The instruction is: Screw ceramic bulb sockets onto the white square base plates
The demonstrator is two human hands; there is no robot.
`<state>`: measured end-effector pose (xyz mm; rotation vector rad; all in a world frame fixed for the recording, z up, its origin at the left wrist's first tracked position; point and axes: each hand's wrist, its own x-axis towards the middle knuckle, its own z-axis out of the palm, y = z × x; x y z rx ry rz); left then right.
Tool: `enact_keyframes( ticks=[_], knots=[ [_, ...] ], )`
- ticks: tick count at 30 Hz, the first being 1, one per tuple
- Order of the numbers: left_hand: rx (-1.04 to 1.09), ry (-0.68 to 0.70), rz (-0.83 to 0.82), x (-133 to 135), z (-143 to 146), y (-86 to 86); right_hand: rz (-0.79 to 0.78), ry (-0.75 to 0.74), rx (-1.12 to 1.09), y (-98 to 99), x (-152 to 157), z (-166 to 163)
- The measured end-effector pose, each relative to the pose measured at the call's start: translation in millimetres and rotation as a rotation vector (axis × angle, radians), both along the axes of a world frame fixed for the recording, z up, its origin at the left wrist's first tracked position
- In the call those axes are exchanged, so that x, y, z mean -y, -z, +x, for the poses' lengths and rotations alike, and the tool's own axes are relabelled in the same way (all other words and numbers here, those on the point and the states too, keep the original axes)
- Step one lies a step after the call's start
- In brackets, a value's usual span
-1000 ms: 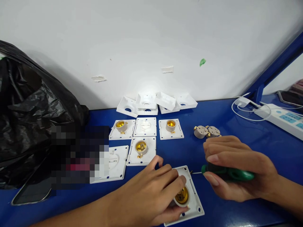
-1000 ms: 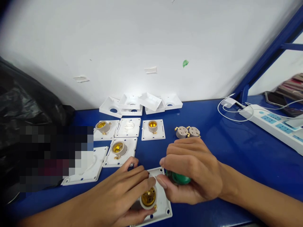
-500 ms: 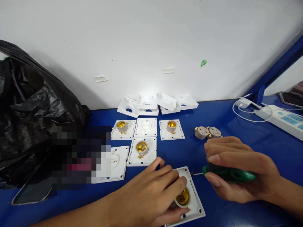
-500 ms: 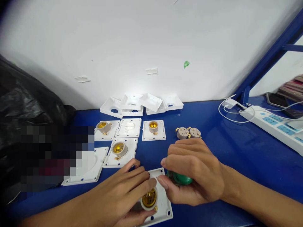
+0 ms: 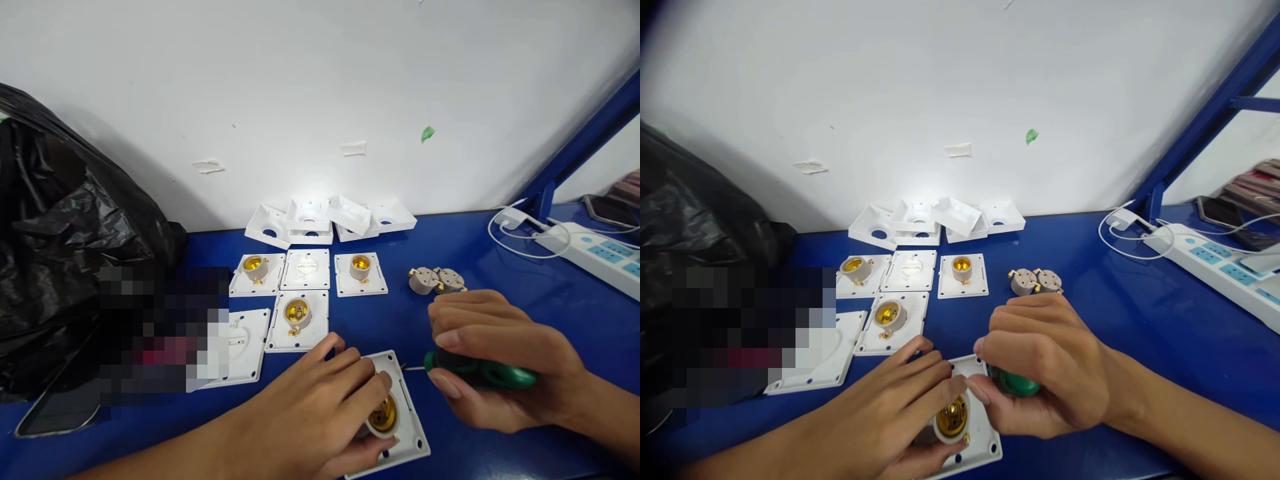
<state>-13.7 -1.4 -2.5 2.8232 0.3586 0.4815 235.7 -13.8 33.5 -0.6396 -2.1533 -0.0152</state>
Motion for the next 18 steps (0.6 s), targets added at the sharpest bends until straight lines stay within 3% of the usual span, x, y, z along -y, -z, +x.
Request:
enact_keyframes(
  ticks=[18],
  knots=[
    [-0.030, -0.033, -0.053, 2.3, -0.7, -0.5, 0.021, -0.019, 0.029, -1.2, 1.5, -0.8]
  ],
)
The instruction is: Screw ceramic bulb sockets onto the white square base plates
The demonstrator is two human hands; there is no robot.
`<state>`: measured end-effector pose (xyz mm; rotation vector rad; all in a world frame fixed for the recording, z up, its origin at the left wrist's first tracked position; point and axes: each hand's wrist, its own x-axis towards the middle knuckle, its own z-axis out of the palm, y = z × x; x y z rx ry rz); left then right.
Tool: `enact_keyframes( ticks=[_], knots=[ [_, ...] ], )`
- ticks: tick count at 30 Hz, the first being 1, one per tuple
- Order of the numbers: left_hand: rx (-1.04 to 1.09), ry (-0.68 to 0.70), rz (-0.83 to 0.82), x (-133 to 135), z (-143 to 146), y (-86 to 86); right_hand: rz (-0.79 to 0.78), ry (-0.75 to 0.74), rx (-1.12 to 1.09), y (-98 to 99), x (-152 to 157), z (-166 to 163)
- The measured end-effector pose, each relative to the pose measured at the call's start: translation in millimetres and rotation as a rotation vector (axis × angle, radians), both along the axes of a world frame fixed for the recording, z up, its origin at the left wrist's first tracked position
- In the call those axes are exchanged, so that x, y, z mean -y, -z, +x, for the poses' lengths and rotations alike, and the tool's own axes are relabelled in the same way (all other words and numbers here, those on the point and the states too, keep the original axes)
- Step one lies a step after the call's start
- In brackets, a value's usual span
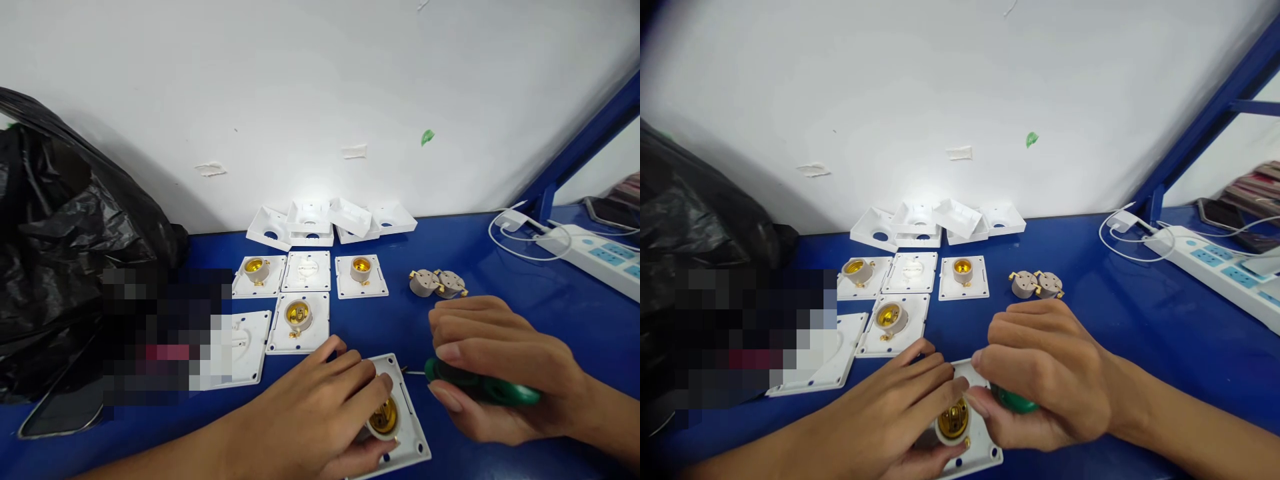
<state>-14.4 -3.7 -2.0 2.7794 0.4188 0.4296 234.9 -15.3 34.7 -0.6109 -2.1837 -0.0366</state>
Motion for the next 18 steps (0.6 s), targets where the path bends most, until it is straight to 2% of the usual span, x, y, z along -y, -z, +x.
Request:
enact_keyframes(
  ticks=[8, 18],
  knots=[
    [0.012, 0.034, 0.005, -2.7, -0.5, 1.4, -0.009, 0.039, -0.001, 0.4, 1.7, 0.1],
    [0.017, -0.004, -0.001, -0.2, 0.5, 0.9, -0.015, 0.022, -0.002, -0.4, 1.0, -0.4]
  ],
)
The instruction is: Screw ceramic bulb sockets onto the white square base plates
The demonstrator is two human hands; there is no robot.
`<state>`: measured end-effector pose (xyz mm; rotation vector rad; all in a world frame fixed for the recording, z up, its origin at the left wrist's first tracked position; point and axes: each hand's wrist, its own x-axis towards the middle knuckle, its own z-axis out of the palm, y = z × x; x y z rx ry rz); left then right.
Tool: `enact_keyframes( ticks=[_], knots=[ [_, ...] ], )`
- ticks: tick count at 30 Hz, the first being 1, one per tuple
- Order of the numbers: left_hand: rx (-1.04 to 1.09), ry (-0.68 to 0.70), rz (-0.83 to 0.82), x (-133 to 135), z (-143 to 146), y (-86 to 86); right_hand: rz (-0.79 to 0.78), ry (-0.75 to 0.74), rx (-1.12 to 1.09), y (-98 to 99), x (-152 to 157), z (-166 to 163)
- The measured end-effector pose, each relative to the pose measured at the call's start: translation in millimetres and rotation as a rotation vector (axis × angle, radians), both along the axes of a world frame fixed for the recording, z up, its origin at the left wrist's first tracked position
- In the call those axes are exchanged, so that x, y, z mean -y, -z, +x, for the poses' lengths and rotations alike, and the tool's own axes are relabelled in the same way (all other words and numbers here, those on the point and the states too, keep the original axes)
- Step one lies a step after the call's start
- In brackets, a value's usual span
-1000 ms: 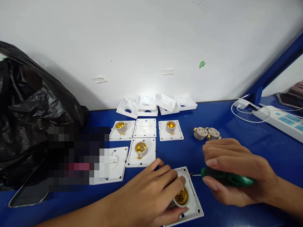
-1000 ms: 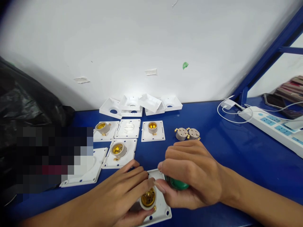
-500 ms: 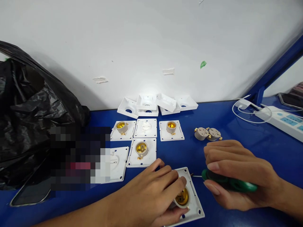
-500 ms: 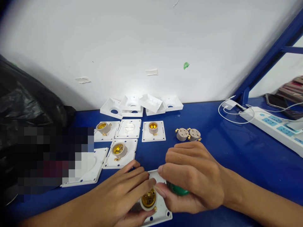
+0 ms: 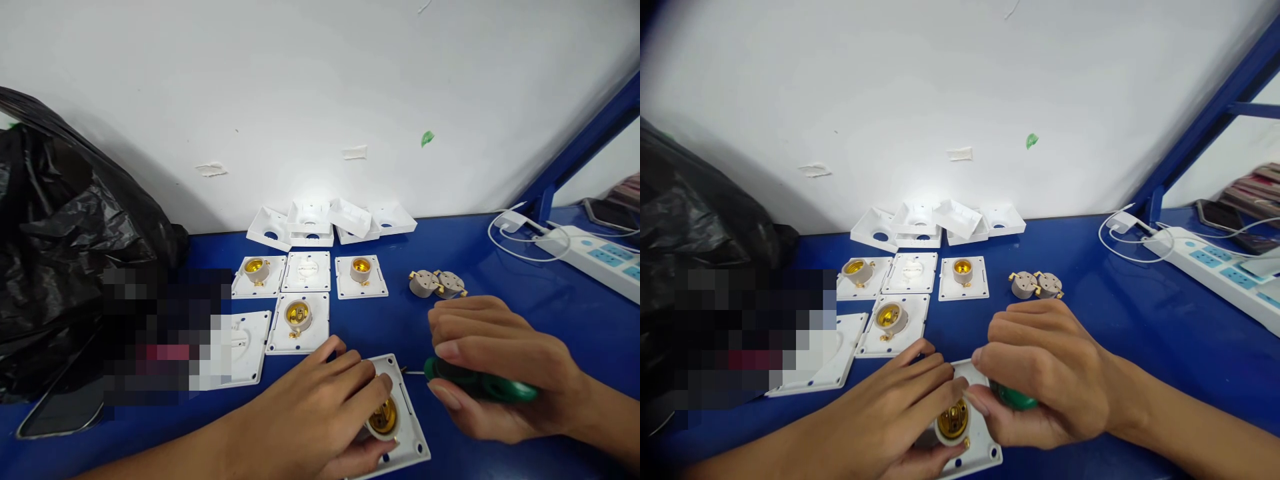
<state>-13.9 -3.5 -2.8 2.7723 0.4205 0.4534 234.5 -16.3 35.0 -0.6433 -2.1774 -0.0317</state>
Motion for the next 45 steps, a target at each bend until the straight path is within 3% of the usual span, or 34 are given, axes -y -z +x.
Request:
enact_keyframes(
  ticks=[45],
  knots=[
    [0.003, 0.048, 0.019, -3.8, -0.1, -1.8, 0.032, 0.012, 0.021, -1.3, 1.0, 0.1]
  ],
)
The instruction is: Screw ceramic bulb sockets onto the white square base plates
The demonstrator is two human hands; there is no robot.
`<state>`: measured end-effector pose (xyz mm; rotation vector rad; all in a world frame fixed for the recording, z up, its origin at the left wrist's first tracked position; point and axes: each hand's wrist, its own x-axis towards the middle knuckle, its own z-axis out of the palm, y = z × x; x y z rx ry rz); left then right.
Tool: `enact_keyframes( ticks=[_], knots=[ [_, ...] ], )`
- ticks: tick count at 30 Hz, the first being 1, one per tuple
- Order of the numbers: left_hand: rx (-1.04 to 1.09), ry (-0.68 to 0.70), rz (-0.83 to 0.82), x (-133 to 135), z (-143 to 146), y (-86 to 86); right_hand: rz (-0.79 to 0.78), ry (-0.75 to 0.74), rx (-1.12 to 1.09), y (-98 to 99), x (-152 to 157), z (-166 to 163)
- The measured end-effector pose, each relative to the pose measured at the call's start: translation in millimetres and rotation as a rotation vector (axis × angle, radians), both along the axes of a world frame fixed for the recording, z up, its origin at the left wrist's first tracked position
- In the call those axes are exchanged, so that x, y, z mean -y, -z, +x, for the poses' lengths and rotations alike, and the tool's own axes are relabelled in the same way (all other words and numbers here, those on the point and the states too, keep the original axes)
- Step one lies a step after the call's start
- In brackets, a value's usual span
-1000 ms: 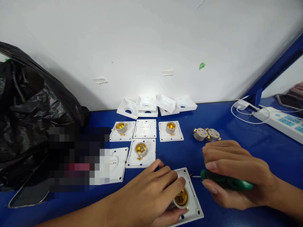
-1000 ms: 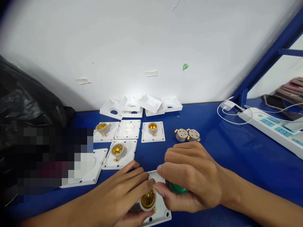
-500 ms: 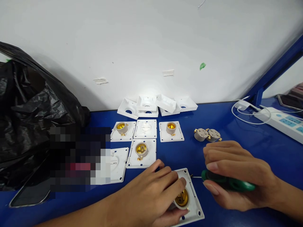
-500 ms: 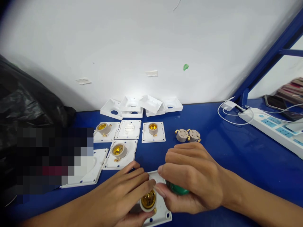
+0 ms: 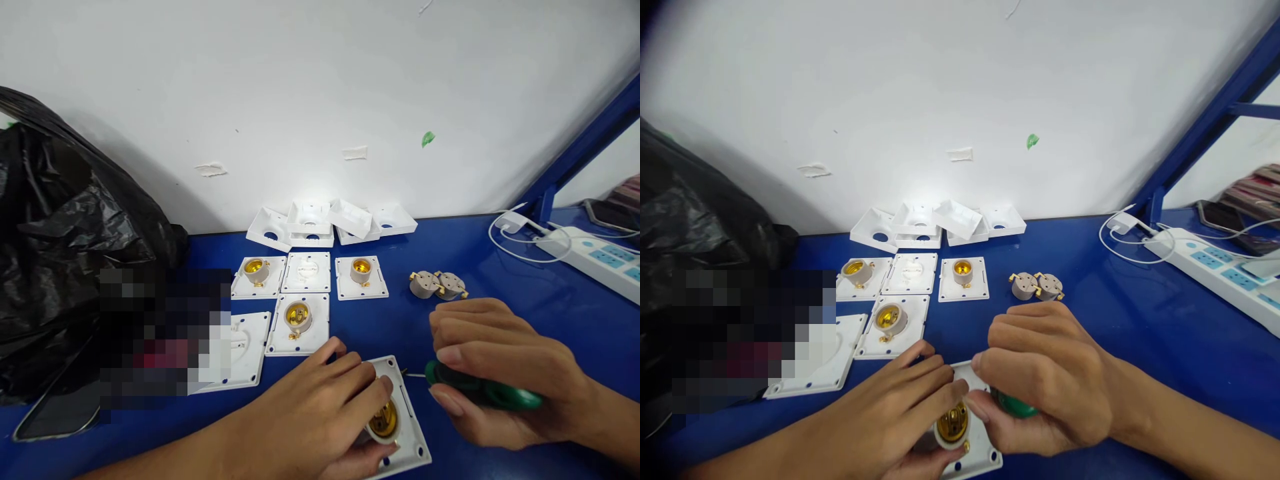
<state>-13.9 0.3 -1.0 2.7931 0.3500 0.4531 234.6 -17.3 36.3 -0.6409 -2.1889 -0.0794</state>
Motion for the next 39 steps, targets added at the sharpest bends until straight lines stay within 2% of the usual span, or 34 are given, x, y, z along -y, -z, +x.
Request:
enact_keyframes(
  ticks=[39],
  knots=[
    [-0.009, -0.016, -0.004, -1.5, 0.6, 1.2, -0.001, -0.005, 0.014, -0.3, -1.5, 0.0]
  ],
)
